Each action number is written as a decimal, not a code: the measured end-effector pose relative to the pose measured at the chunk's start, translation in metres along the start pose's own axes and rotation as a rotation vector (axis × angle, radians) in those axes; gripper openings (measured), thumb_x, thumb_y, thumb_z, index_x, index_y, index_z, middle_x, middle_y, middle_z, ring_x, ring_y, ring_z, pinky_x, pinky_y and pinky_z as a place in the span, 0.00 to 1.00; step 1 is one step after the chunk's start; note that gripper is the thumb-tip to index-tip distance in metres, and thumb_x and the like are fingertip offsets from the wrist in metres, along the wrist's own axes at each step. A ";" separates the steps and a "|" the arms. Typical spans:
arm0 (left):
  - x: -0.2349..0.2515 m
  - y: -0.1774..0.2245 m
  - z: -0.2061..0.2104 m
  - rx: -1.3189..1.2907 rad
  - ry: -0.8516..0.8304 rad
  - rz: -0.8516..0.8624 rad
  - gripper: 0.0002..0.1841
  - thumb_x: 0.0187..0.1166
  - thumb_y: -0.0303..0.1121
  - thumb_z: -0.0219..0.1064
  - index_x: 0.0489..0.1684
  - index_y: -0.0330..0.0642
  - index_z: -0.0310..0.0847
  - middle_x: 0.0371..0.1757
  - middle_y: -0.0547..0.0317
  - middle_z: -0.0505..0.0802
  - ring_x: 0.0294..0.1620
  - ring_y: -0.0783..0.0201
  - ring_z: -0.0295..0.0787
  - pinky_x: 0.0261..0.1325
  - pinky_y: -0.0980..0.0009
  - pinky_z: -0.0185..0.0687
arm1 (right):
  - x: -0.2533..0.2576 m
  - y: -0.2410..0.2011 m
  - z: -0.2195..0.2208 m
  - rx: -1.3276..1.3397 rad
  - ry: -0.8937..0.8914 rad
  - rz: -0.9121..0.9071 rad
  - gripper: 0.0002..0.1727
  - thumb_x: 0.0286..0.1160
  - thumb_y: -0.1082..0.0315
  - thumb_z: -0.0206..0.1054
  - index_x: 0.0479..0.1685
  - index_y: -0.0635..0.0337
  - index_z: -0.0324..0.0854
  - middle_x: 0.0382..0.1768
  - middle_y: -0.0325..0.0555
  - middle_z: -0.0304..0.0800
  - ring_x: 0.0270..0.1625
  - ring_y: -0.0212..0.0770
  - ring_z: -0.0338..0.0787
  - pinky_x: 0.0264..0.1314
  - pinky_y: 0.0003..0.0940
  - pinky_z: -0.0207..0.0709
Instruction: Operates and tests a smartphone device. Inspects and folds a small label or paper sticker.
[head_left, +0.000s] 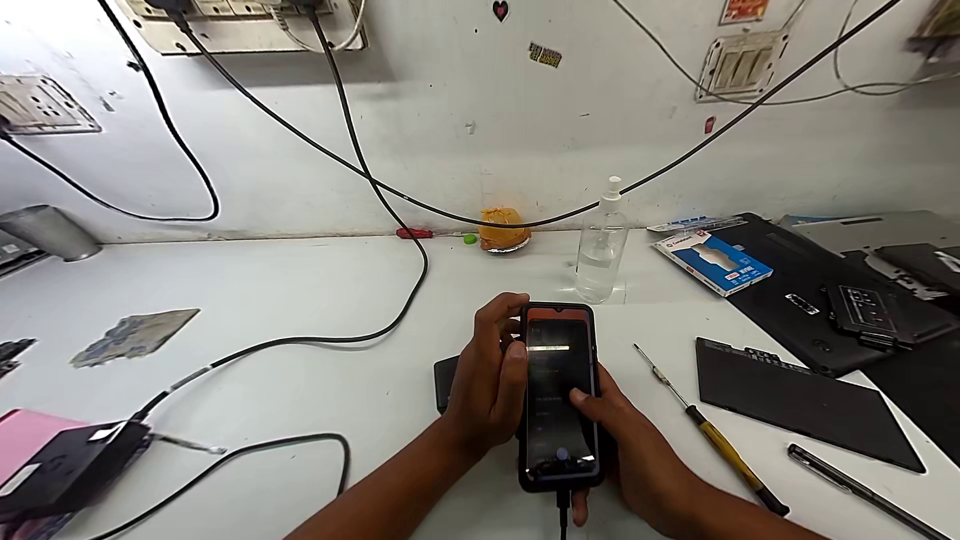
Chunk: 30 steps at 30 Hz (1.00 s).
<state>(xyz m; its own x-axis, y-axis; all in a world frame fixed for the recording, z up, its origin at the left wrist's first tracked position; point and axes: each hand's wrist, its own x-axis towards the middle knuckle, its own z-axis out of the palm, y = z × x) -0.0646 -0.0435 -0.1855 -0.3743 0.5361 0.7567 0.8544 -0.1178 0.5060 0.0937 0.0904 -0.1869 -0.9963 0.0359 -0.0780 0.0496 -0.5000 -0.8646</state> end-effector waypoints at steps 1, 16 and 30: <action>0.000 0.000 0.000 -0.002 0.000 0.000 0.26 0.93 0.42 0.37 0.84 0.37 0.56 0.70 0.52 0.84 0.60 0.65 0.89 0.59 0.67 0.90 | 0.000 0.000 0.000 0.015 0.005 0.003 0.25 0.92 0.55 0.48 0.85 0.44 0.54 0.59 0.60 0.87 0.47 0.58 0.96 0.25 0.46 0.91; 0.000 0.000 0.000 -0.015 -0.001 -0.003 0.26 0.92 0.40 0.38 0.85 0.39 0.56 0.69 0.54 0.84 0.60 0.66 0.89 0.59 0.68 0.91 | 0.000 0.000 -0.002 -0.004 -0.043 -0.008 0.30 0.81 0.69 0.57 0.82 0.46 0.53 0.57 0.56 0.87 0.45 0.54 0.96 0.26 0.45 0.91; 0.000 0.003 0.001 -0.050 -0.009 0.016 0.26 0.93 0.43 0.39 0.85 0.41 0.57 0.64 0.56 0.88 0.58 0.65 0.91 0.57 0.67 0.92 | -0.001 -0.004 -0.001 0.116 0.002 0.159 0.36 0.91 0.37 0.35 0.73 0.57 0.72 0.59 0.64 0.88 0.49 0.59 0.95 0.32 0.50 0.91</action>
<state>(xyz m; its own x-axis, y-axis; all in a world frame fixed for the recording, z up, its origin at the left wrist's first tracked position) -0.0614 -0.0430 -0.1840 -0.3574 0.5417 0.7609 0.8412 -0.1673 0.5142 0.0943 0.0934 -0.1845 -0.9764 -0.0499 -0.2101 0.1979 -0.5960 -0.7782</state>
